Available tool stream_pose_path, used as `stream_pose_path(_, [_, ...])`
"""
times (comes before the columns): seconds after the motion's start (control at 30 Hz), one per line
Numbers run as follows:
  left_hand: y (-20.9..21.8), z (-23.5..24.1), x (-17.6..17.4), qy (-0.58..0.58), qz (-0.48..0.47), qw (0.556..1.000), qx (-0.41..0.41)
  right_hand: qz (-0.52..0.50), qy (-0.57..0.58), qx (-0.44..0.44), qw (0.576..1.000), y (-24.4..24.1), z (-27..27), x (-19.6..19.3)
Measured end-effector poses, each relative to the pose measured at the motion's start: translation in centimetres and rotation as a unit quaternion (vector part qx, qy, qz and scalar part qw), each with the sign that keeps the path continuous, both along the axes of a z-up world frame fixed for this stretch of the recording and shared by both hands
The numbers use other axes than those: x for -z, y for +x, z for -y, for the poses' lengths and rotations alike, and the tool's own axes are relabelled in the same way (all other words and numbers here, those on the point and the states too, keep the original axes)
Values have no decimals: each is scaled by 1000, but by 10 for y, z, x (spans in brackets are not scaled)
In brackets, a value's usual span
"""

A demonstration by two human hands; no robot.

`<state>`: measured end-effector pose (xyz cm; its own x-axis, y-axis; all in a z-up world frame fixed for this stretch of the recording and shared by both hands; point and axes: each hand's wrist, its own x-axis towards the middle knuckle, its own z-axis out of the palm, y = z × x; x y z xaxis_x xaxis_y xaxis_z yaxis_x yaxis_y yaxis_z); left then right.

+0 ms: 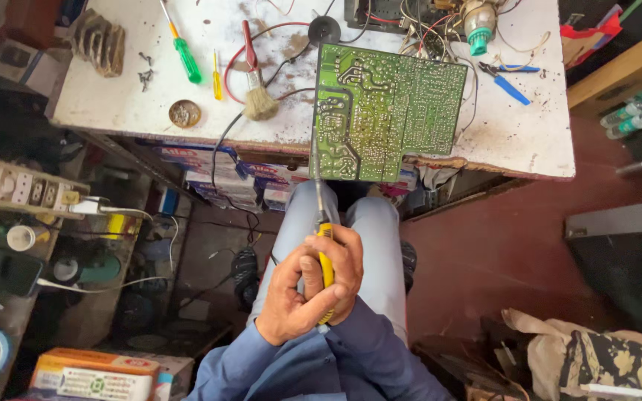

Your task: The person solders multiple connection points on a green circuit board using a soldering iron. They hold the board with one hand and apply the iron with the other, then flip the board to inspect the other side.

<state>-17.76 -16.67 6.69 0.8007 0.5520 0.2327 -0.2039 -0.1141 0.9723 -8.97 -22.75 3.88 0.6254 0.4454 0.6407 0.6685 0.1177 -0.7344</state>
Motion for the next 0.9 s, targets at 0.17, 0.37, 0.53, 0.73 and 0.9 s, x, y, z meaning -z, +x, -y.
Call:
stream_pose_path(0.17, [-20, -20, 5, 45, 13, 998, -33, 18, 1, -28, 999, -13, -21, -7])
stream_pose_path(0.37, [-36, -25, 4, 23, 26, 998, -53, 26, 2, -95, 995, -20, -33, -13])
stream_pose_path(0.53, [-34, -20, 2, -2, 39, 997, -59, 26, -17, -95, 995, -19, -28, -18])
stream_pose_path(0.73, [-36, -25, -6, -127, 33, 988, -77, 60, -42, -179, 981, -10, -32, -24])
stream_pose_path(0.9, [-59, -84, -37, -145, 32, 963, -225, 5, -73, -261, 962, -7, -37, -35])
